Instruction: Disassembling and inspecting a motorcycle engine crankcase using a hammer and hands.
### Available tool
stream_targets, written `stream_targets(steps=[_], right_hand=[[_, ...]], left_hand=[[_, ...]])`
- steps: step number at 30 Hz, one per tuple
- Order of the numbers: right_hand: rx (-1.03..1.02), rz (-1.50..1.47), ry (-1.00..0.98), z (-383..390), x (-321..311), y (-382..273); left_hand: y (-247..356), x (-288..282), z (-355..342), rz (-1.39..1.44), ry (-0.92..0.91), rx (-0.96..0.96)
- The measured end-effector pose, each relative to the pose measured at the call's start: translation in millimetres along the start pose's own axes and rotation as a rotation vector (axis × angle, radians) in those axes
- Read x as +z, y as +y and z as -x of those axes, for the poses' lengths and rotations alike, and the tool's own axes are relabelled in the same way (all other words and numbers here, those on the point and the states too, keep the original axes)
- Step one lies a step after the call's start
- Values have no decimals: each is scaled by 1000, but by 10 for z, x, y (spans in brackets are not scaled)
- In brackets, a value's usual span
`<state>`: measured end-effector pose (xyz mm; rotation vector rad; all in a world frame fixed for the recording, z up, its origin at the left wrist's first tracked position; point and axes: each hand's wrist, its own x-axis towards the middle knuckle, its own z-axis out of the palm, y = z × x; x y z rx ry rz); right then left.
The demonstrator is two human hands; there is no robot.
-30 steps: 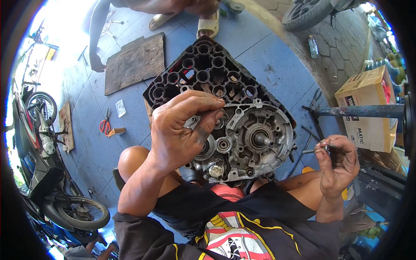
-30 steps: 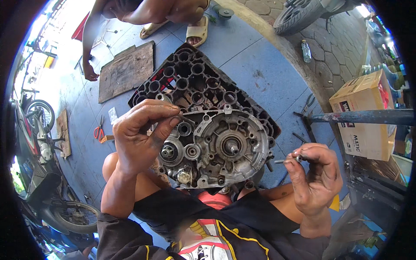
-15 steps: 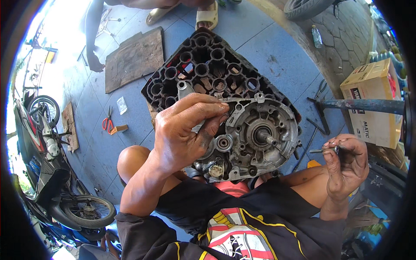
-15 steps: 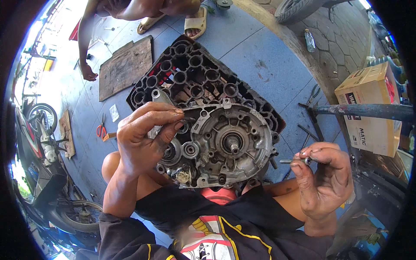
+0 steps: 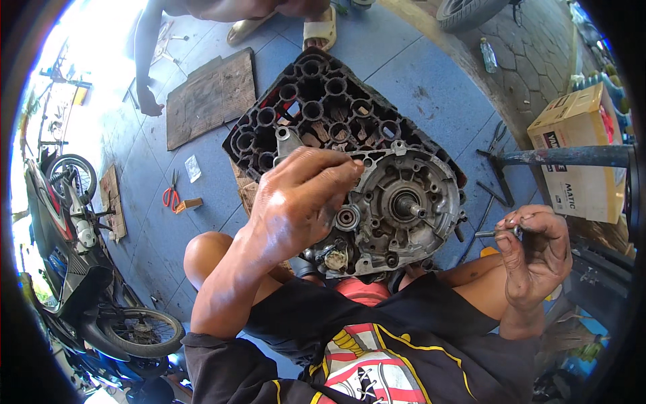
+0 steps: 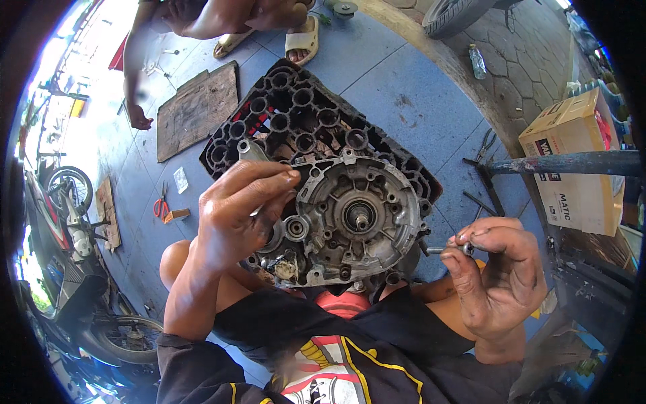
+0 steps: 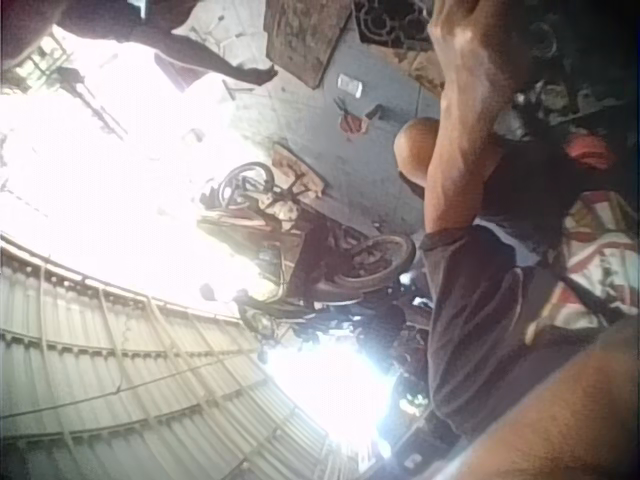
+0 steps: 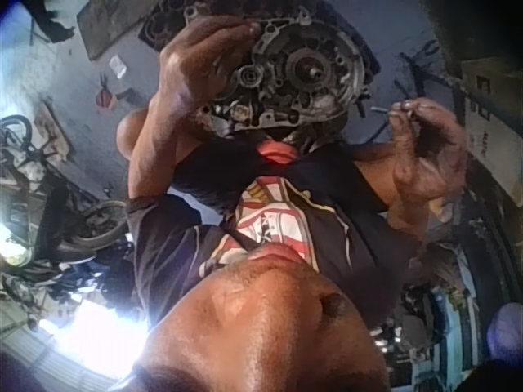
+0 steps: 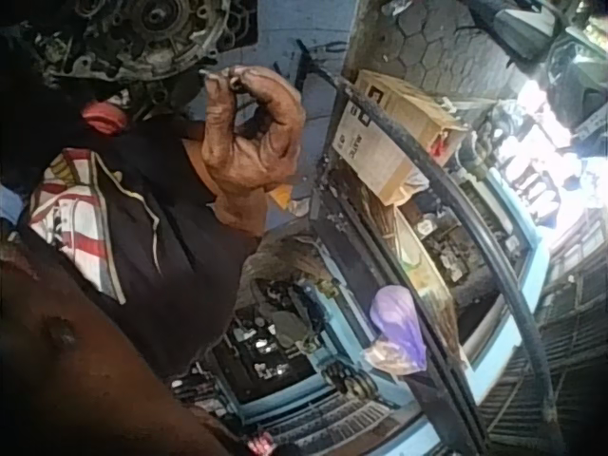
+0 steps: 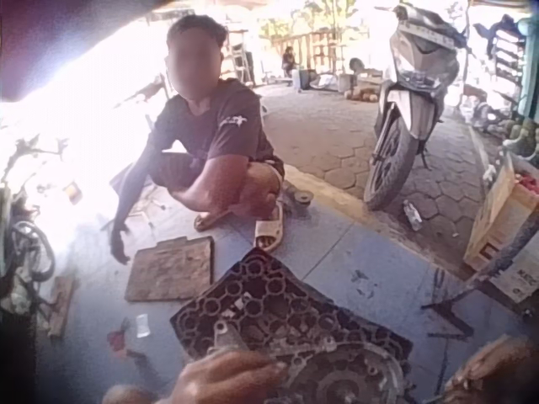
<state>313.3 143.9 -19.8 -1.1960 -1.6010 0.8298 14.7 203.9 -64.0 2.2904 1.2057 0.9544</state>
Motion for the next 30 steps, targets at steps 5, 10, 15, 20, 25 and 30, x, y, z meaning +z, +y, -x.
stream_targets(steps=[5, 10, 15, 20, 25, 30], right_hand=[[-19, 10, -5, 10, -18, 12], [-44, 13, -5, 12, -23, 16], [-75, 20, -2, 22, -21, 46], [-51, -62, 39, 52, 80, 35], [-85, -146, -54, 59, 347, 75], [-235, 62, -114, 73, 505, 20]], left_hand=[[-70, -113, -2, 19, 101, -71], [-61, -177, 19, -53, 79, -84], [-85, -209, 7, -187, 35, -14], [-238, -427, 42, -247, 281, -126], [-270, -473, 160, -130, 348, -236], [-259, -559, 276, -212, 399, -240]])
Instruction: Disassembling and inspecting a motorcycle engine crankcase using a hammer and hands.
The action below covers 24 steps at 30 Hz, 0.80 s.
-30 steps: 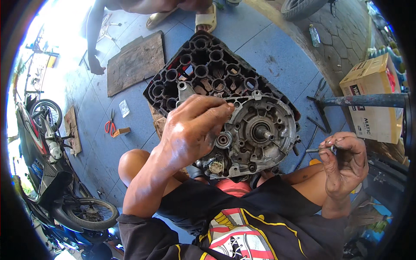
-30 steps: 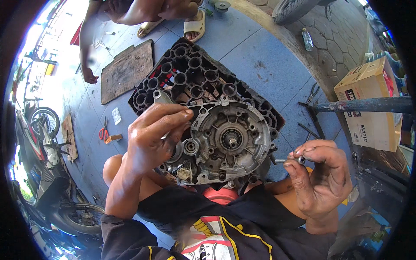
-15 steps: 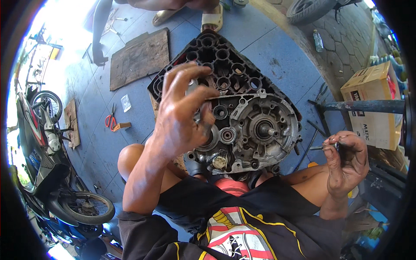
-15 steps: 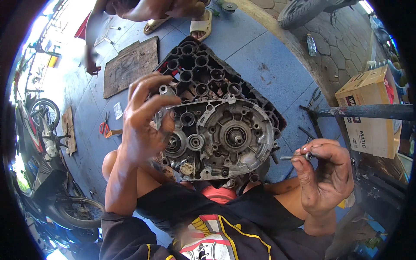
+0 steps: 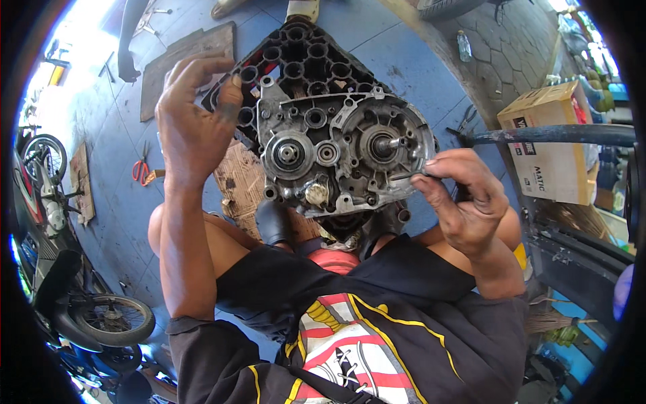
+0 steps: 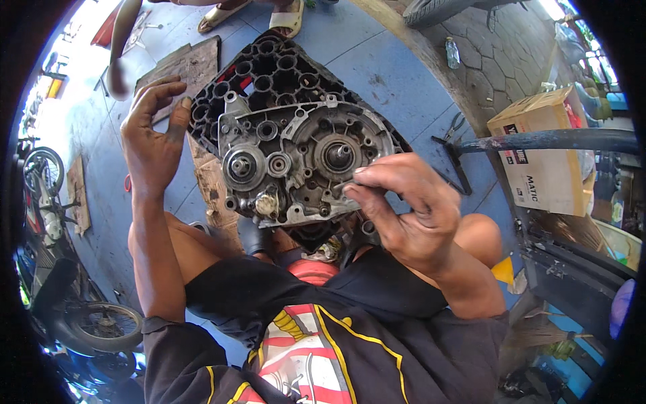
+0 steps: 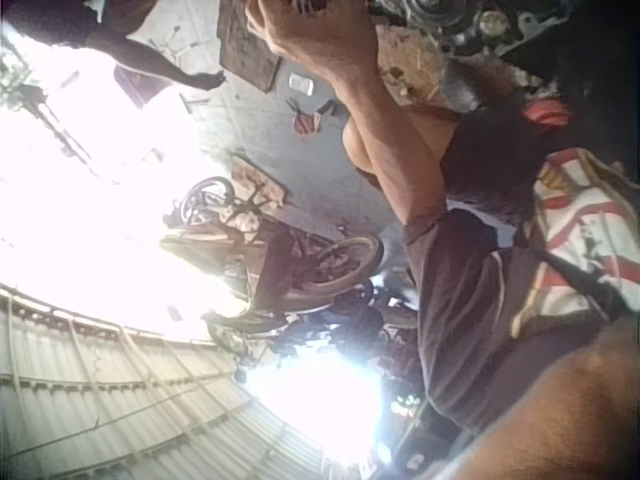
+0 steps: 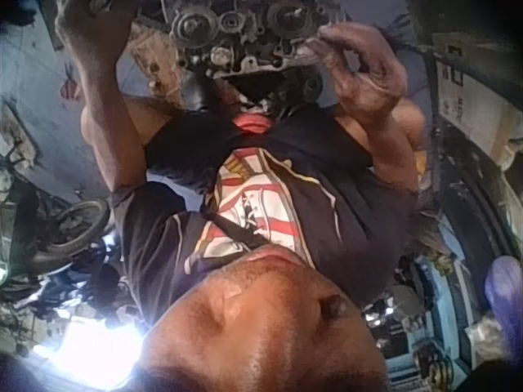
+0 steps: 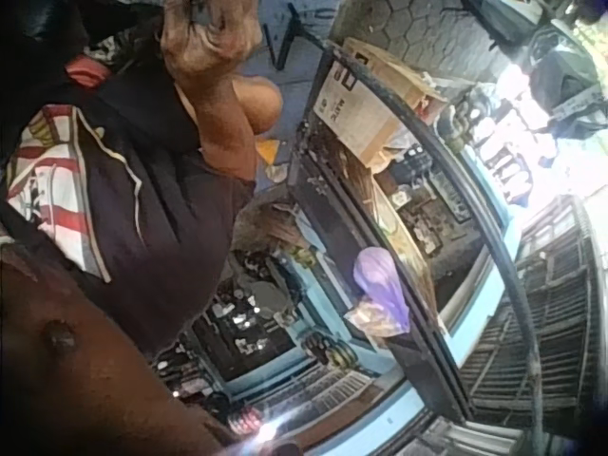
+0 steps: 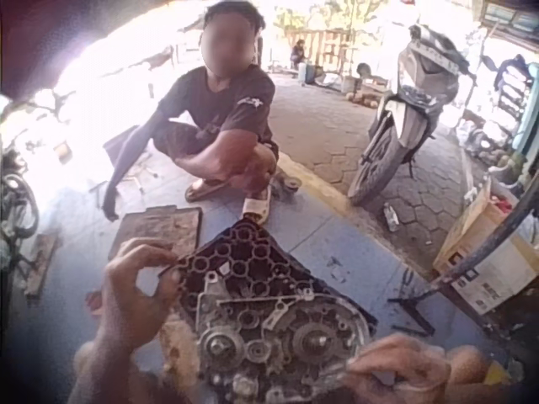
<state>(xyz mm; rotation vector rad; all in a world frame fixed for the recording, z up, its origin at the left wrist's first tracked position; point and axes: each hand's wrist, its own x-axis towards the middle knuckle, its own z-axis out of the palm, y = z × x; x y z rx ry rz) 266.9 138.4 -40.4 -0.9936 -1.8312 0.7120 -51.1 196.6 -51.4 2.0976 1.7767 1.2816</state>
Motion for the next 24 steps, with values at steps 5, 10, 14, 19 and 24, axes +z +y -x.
stream_targets(steps=[5, 10, 14, 19, 24], right_hand=[[-87, 103, -26, 40, 176, 4], [-294, 324, -11, 14, 291, 137], [-399, 516, -14, -80, 369, 208], [-357, 596, -63, -213, 558, 305], [-302, 580, -83, -252, 663, 396]], left_hand=[[-60, -136, 100, -82, -18, -149], [-92, -200, 176, -64, 47, -151], [-106, -224, 163, -33, 60, -174], [-82, -239, 152, -93, 63, -144], [-98, -249, 166, -37, 27, -199]])
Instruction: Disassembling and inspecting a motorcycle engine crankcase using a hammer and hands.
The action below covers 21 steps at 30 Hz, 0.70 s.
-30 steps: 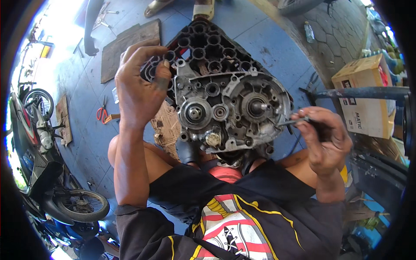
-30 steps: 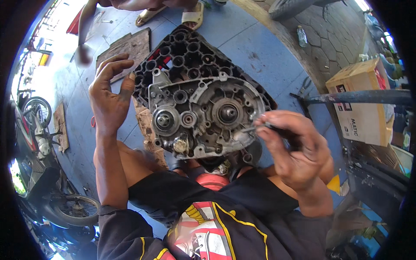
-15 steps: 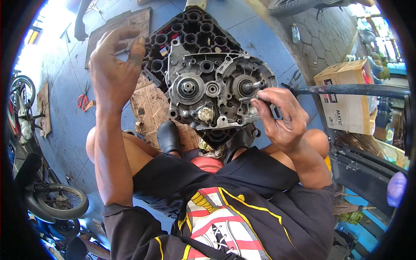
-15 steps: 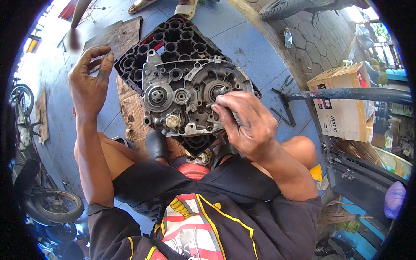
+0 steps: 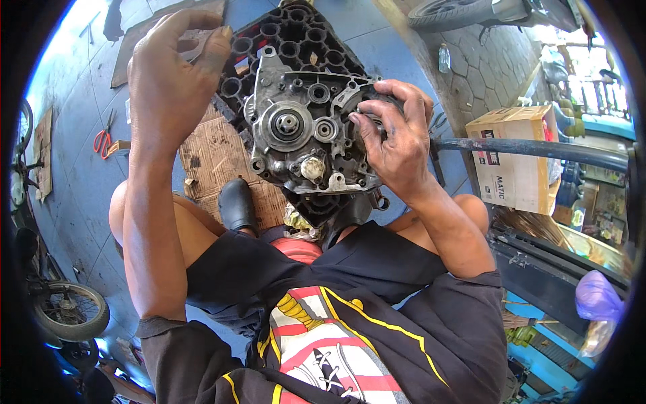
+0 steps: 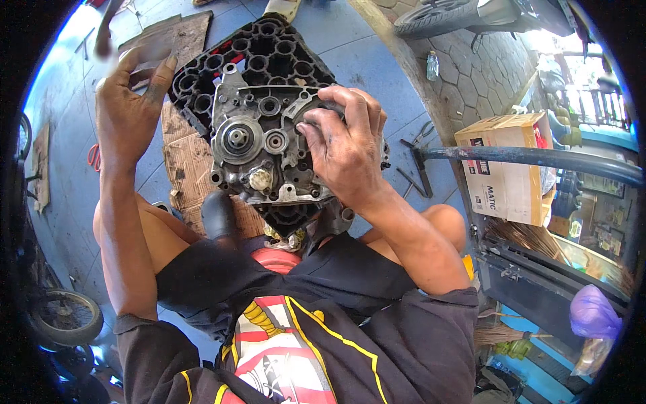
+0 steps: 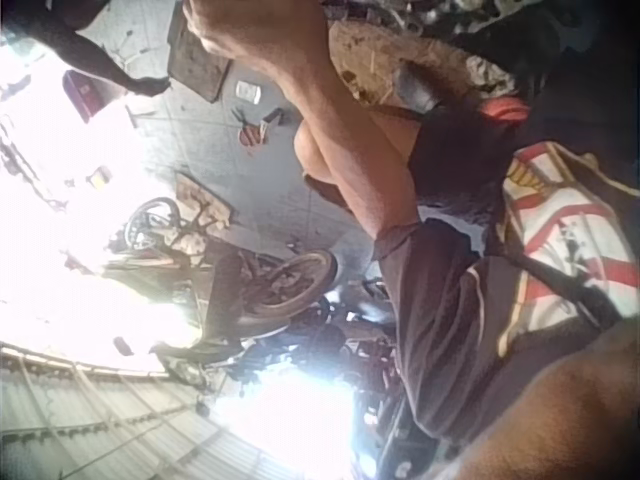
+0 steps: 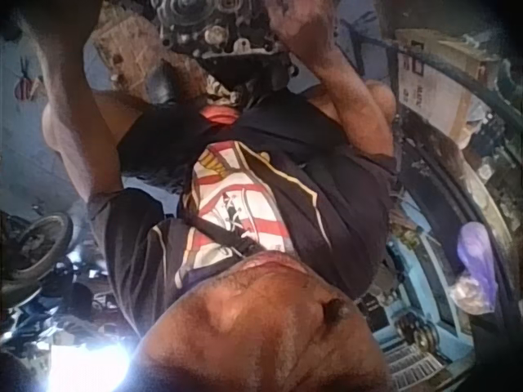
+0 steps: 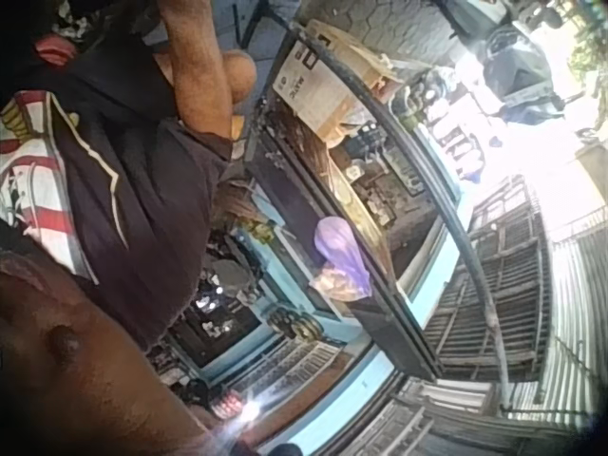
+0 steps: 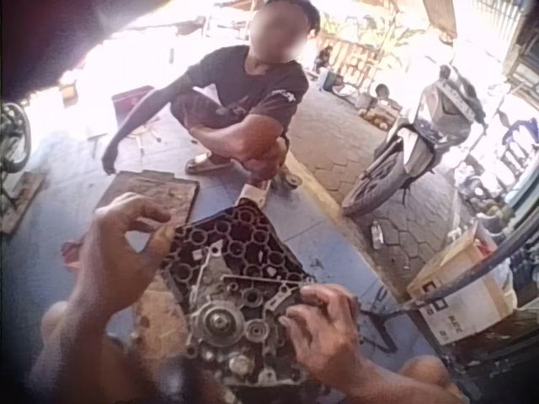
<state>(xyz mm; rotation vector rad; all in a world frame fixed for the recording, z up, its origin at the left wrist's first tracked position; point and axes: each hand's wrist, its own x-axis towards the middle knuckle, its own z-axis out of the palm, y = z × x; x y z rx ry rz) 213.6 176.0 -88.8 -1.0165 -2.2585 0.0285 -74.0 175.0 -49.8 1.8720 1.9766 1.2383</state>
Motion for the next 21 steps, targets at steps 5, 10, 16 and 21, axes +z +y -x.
stream_targets(steps=[5, 10, 16, 21], right_hand=[[20, 52, 22, 5, 23, 19], [-20, 91, -11, 28, 3, 43], [-184, 74, -70, 46, -49, 44], [-45, -23, -65, 8, -240, 96]], left_hand=[[16, 38, -12, 64, -6, -11], [-24, -19, 24, 16, 0, -1], [45, 15, 18, 2, -31, -10], [77, 53, 26, 39, -74, 14]])
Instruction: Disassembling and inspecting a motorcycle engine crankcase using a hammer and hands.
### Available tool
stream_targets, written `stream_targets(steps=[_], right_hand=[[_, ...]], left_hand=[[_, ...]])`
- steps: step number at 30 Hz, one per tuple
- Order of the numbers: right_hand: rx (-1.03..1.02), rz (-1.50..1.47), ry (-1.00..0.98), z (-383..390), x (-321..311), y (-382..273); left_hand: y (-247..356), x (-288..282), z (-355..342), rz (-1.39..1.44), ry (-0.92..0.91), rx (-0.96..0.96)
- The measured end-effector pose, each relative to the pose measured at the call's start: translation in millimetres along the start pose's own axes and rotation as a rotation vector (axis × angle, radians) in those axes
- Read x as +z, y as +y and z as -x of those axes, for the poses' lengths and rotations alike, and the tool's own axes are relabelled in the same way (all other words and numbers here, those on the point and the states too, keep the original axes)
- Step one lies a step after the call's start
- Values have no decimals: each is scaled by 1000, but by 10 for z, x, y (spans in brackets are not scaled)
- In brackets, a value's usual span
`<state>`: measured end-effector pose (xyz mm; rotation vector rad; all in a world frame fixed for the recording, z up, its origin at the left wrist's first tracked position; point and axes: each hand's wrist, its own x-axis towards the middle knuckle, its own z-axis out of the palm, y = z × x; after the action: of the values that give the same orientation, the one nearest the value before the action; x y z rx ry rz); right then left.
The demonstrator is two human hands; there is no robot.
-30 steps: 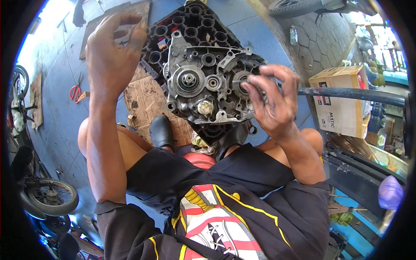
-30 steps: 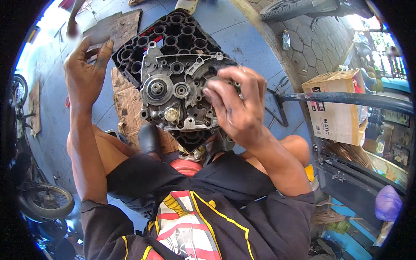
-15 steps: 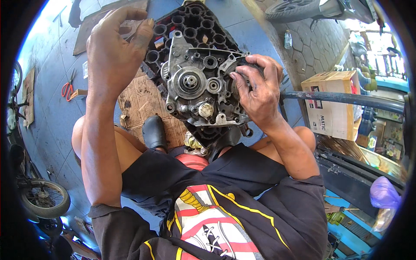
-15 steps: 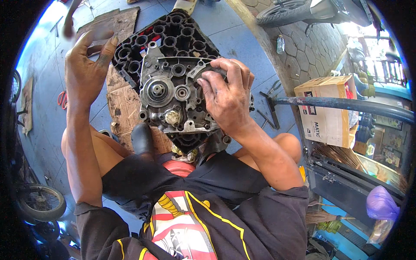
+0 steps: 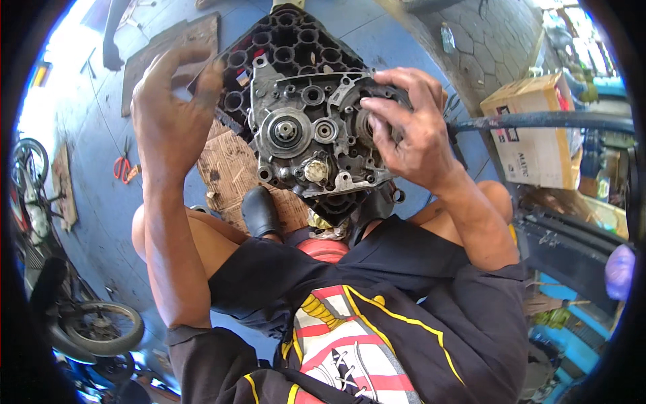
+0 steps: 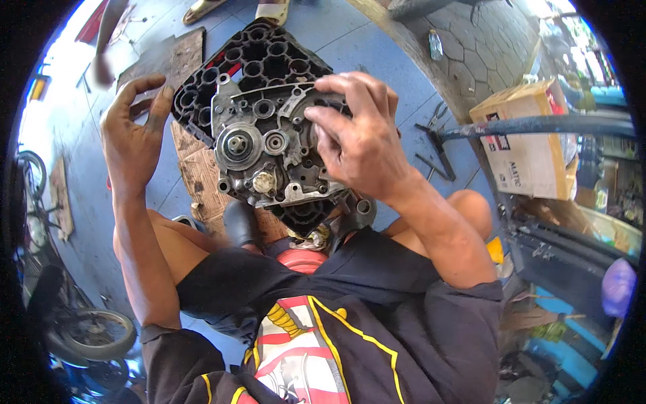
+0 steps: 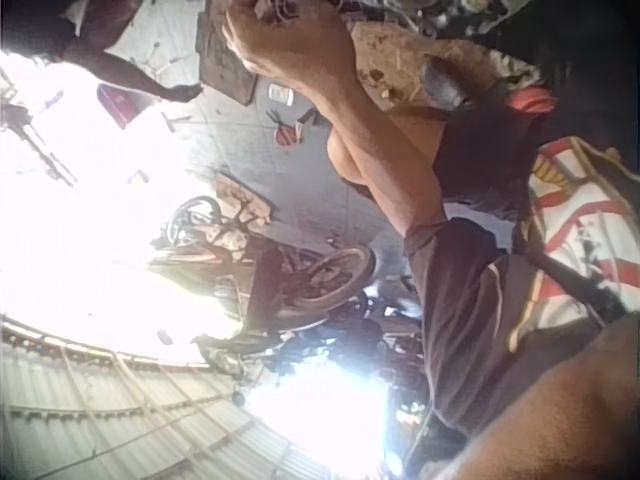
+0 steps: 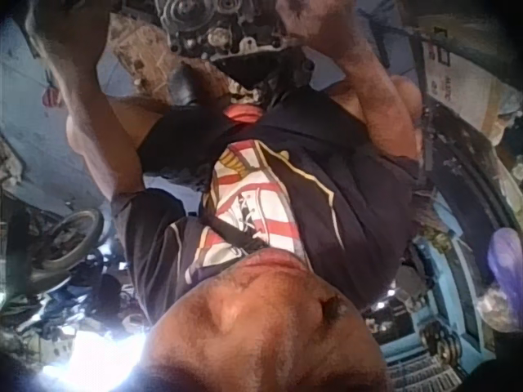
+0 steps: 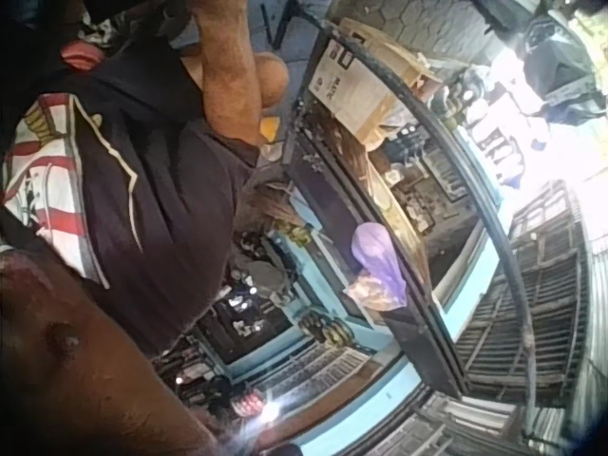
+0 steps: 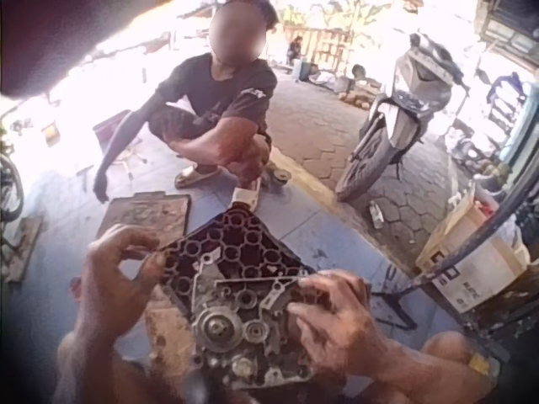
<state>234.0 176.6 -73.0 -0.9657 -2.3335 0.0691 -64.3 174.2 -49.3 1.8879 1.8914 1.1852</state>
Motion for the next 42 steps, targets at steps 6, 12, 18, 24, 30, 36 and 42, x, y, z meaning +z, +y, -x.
stream_targets(steps=[6, 12, 18, 24, 30, 36, 42], right_hand=[[59, -26, 84, 23, -235, 67], [59, 18, 192, 144, -524, 158], [83, -62, 370, 380, -809, 306], [286, -56, 441, 620, -1130, 181], [296, -150, 302, 797, -1340, 221], [264, -125, 250, 900, -1425, 280], [282, -155, 234, 933, -1387, 354]], left_hand=[[153, 138, 20, -33, -57, 330], [664, 473, 252, -107, -311, 504], [749, 730, 242, -193, -432, 607], [838, 940, 220, -404, -534, 631], [1023, 961, 6, -551, -742, 665], [1046, 1082, -256, -644, -952, 828], [893, 1039, -303, -483, -998, 810]])
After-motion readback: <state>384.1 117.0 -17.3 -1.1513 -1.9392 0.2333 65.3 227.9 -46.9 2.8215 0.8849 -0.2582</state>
